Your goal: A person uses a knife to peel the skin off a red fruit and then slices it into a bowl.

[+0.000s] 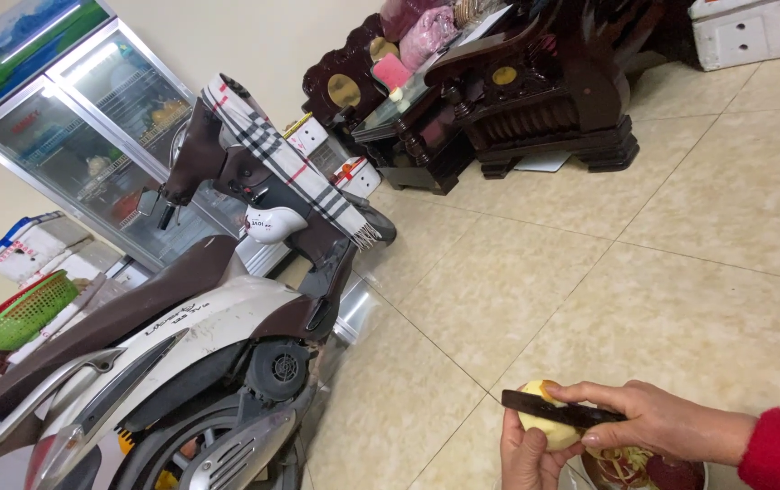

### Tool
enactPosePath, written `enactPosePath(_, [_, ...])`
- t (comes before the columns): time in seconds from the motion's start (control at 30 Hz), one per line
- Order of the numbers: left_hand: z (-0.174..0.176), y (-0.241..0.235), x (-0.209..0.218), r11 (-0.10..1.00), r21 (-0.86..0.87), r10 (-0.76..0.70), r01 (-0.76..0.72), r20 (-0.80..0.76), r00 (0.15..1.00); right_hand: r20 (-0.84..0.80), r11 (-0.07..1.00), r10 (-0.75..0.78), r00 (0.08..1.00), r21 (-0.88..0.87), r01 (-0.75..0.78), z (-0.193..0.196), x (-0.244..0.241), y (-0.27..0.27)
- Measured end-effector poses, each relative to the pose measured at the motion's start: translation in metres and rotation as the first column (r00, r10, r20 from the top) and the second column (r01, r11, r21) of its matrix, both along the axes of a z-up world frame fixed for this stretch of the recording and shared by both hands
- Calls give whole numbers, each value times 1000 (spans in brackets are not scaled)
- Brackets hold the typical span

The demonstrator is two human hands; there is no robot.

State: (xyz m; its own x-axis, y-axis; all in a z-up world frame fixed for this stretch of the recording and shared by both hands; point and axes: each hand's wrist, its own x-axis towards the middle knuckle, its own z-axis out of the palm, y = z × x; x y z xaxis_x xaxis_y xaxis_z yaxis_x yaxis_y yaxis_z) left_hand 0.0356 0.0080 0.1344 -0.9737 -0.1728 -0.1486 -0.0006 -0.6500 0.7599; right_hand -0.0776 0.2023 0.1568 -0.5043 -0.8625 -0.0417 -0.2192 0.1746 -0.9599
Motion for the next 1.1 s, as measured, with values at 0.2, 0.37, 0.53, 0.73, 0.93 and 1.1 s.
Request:
enactPosePath(0.2, [15,10,2,1000,21,11,-11,-25,1000,-124,996,-55,991,59,62,-5,-1,-4])
enactPosePath(0.37, [6,12,-3,998,53,48,-46,-46,998,-244,964,-139,960,187,187,-4,0,-6])
enactPosePath(0.53, [19,20,0,992,99,84,-77,-68,994,-202,958,-155,967,207,197,8,3,-5])
enactPosePath(0.73, [23,24,4,995,43,97,-95,-37,995,200,981,-162,966,-77,180,-5,-2,-5])
enactPosePath(0.93, [15,18,4,994,71,85,-80,-69,994,575,957,-43,817,-211,200,0,1,-5])
enactPosePath(1.1, [20,25,8,997,66,61,-50,-173,983,303,983,-105,947,-115,146,6,6,0])
